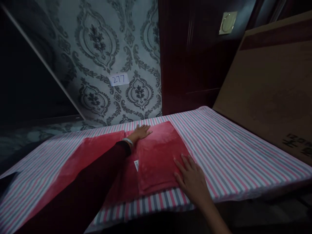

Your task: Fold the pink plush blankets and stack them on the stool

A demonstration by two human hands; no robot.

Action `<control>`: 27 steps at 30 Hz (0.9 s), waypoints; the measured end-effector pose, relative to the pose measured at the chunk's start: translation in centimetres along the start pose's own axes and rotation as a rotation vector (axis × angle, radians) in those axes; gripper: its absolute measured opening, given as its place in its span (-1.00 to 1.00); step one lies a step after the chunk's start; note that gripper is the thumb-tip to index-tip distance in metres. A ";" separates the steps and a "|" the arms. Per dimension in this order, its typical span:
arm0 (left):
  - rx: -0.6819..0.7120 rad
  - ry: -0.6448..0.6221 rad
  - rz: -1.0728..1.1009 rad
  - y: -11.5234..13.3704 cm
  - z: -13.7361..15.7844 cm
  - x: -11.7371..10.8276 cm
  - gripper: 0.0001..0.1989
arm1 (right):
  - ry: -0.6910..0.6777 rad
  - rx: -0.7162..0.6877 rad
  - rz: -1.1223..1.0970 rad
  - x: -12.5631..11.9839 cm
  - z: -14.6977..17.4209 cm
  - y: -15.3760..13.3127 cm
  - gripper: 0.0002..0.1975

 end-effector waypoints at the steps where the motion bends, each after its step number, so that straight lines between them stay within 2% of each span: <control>1: -0.027 0.005 0.001 -1.3 0.7 -0.5 -0.36 | -0.002 0.001 0.000 0.0 -0.1 0.0 -0.50; 4: -0.076 0.057 0.010 -3.8 3.4 -1.9 -0.33 | -0.022 0.013 0.010 -0.1 -0.2 0.1 -0.50; 6: -0.054 0.073 0.015 -4.6 6.0 -1.9 -0.32 | -0.037 0.023 0.019 -0.1 -0.1 0.2 -0.50; 11: 0.043 0.008 0.108 -7.3 14.9 1.2 -0.28 | -0.094 0.060 0.031 -0.8 -0.2 0.3 -0.51; 13: 0.004 0.024 0.137 -8.9 18.2 2.5 -0.28 | -0.101 0.079 0.022 -1.9 -1.5 -0.5 -0.51; 15: -0.080 0.057 0.137 -10.0 20.6 3.4 -0.30 | -0.105 0.061 -0.016 -3.1 -4.0 -2.7 -0.50; 18: -0.208 0.059 0.119 -9.8 22.1 4.9 -0.32 | -0.179 0.006 -0.094 -3.6 -8.9 -8.0 -0.46; 21: -0.249 0.079 0.062 -8.1 22.2 6.1 -0.35 | -0.304 -0.011 -0.115 -1.5 -12.2 -12.9 -0.40; 24: -0.247 0.151 -0.005 -6.9 22.2 6.5 -0.36 | -0.423 -0.058 -0.089 2.0 -12.4 -16.0 -0.33; 27: -0.244 0.175 -0.024 -6.8 22.3 6.8 -0.37 | -0.434 -0.070 -0.069 3.8 -11.6 -16.6 -0.28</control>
Point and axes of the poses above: each hand's wrist, its own z-axis away from the middle knuckle, its own x-axis out of the palm, y = z × x, the point moved 9 cm from there along -z, towards the middle knuckle, and after that the axes turned 9 degrees about -y, right-handed, at the moved point
